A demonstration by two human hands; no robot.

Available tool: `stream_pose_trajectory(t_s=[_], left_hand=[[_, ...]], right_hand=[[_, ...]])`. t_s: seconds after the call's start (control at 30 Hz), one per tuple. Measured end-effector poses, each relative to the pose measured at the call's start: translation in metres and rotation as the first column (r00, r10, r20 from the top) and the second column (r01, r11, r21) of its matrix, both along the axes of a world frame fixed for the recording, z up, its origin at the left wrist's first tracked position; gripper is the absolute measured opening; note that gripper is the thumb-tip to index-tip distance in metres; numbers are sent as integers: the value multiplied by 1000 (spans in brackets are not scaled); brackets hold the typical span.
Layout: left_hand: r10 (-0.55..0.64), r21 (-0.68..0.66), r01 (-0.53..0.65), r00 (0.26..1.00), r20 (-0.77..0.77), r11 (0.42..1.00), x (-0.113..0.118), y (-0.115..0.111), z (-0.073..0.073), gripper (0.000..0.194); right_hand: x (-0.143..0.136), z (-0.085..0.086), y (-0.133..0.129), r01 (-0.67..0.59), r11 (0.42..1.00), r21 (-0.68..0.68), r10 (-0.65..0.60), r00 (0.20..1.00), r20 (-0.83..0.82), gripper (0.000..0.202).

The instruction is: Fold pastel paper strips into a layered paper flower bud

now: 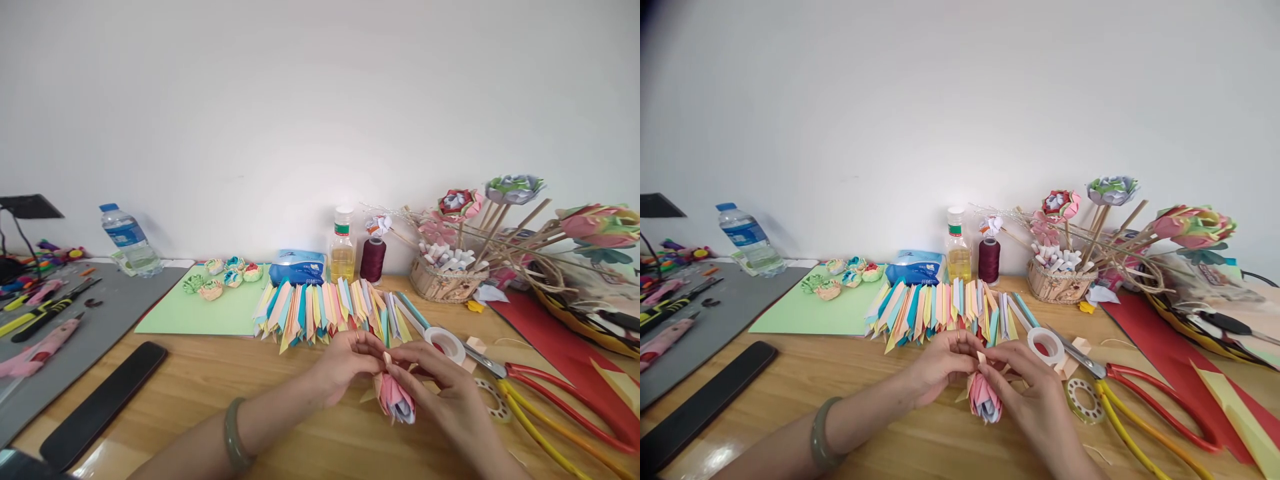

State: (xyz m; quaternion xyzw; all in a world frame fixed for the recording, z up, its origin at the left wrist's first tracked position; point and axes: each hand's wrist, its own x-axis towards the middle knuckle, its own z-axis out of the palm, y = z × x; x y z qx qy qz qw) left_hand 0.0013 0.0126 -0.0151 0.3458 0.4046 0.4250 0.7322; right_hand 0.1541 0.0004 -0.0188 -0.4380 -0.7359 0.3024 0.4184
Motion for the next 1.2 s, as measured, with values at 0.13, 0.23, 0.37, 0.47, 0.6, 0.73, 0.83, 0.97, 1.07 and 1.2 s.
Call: stream_pose_trajectory(t_s=[0.13, 0.23, 0.37, 0.47, 0.6, 0.73, 0.83, 0.97, 1.07, 1.2], left_hand=[[-17, 90, 25, 996, -88, 996, -1, 1, 0, 15], [-26, 164, 63, 976, -217, 984, -2, 2, 0, 13], [27, 290, 83, 933, -358, 953, -2, 0, -1, 18], [106, 363, 57, 904, -414, 930, 0, -4, -1, 17], [230, 473, 44, 833, -504, 880, 1, -8, 0, 13], [381, 621, 66, 738, -557, 781, 0, -11, -2, 9], [443, 707, 119, 704, -555, 697, -2, -12, -2, 7], [403, 732, 167, 743, -534, 661, -4, -12, 6, 7], [328, 695, 140, 805, -495, 705, -6, -9, 11, 8], [173, 577, 132, 879, -443, 806, -7, -5, 11, 11]], right_hand=[[0, -3, 2, 33, 999, 21, -33, 999, -4, 18], [1, -5, 3, 79, 996, 41, -79, 997, -3, 19], [2, -6, 4, 125, 987, 105, -128, 991, 29, 17], [5, -7, 4, 137, 981, 141, -143, 989, 35, 17], [7, -8, 3, 131, 973, 192, -142, 989, 42, 14], [6, -6, 2, 118, 959, 258, -136, 989, 52, 7], [6, -3, 1, 85, 961, 262, -106, 992, 69, 8], [7, 3, 0, 2, 985, 171, -15, 997, 73, 11], [11, 5, 3, -45, 998, 52, 41, 997, 71, 12], [14, 9, 7, -71, 993, -94, 78, 995, 68, 16]])
